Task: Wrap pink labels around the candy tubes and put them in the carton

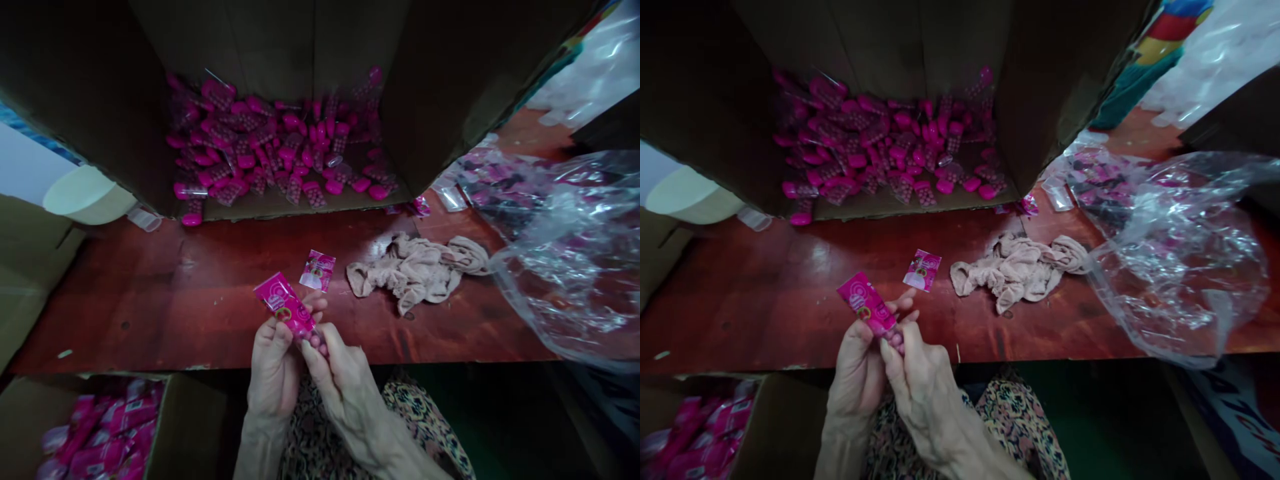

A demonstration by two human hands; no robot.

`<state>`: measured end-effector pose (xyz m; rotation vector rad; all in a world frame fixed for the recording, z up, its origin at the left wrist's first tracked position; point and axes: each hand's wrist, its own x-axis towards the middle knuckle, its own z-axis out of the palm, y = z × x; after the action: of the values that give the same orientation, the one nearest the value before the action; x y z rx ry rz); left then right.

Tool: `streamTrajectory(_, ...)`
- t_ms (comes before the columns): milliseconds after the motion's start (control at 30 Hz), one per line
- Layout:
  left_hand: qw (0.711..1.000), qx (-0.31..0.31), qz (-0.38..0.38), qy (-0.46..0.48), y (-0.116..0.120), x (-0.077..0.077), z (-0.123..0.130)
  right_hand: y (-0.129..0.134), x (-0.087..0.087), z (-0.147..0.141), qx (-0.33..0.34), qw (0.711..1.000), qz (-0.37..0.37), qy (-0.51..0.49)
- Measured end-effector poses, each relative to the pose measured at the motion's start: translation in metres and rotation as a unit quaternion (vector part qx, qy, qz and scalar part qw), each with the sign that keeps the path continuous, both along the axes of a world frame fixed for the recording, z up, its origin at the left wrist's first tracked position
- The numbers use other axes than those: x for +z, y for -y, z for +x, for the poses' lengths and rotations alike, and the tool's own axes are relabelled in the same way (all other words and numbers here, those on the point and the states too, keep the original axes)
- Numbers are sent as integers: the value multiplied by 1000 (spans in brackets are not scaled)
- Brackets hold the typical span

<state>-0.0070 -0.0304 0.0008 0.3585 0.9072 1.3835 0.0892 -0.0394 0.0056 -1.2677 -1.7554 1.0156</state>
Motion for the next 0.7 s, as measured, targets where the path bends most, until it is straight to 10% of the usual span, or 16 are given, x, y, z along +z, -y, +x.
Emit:
streamTrajectory(400, 993, -115, 12, 33, 5, -5, 1, 10, 11, 6, -38, 994, -106, -17)
streamTrajectory(700, 998, -21, -55, -2, 2, 3, 5, 10, -9, -4, -61, 996, -53, -30)
